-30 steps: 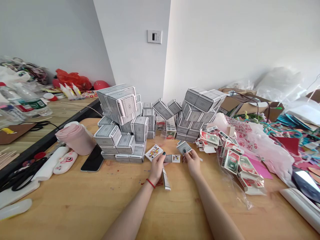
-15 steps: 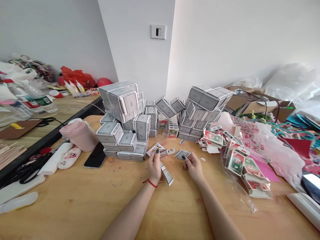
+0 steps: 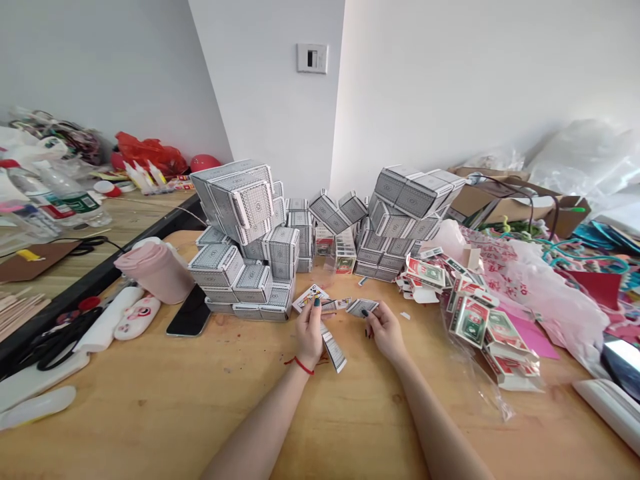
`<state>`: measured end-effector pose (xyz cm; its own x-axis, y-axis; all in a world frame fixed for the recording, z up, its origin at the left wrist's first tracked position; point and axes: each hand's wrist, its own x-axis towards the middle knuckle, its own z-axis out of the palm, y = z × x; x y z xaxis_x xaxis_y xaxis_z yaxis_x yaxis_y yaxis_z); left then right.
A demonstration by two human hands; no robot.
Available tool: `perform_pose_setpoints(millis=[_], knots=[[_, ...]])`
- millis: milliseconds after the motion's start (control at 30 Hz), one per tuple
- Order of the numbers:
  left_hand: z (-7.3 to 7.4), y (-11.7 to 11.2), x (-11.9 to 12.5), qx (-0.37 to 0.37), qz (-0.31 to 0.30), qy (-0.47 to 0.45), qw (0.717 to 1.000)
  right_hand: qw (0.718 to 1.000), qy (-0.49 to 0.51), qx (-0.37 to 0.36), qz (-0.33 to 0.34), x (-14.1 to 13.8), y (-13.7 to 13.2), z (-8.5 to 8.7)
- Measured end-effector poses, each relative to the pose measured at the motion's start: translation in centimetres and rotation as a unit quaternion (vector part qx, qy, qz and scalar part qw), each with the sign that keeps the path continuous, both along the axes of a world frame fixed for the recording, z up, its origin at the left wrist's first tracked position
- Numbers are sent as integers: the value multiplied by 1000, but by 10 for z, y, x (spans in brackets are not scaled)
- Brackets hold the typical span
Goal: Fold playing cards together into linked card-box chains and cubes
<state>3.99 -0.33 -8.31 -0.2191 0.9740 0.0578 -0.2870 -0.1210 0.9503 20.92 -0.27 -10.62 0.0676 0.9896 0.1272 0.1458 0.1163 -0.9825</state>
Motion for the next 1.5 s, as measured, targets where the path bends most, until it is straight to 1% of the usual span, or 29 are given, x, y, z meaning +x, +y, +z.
perform_pose_setpoints(millis=[133,300,433,533,667,767,900,1067,1233,1500], knots=[[-1,-1,-1,7,18,2,1000,1000,6,3,-8,0,0,0],[-6,1,-1,-7,-15,10,1000,1000,21,8,-8,-1,0,0],[-9,4,0,-35,-16,7,999,999,41,11,-4,-1,-1,-1],[-8,5,1,-47,-20,-1,999,998,60,19,7,-1,-1,0],[-5,4,3,-51,-45,3,998,993,111,23,24,-3,-2,3],[-4,4,4,-56,-58,17,997,990,137,11,15,-4,-3,5],[-2,5,4,-65,-65,40,995,990,142,8,1,-6,-3,7],[-2,5,3,-57,-79,67,993,985,172,9,1,-7,-2,7],[-1,4,3,-44,-93,92,990,980,196,-7,-1,-6,1,7],[-3,-1,6,7,-126,136,983,970,236,-35,-52,-7,0,8]])
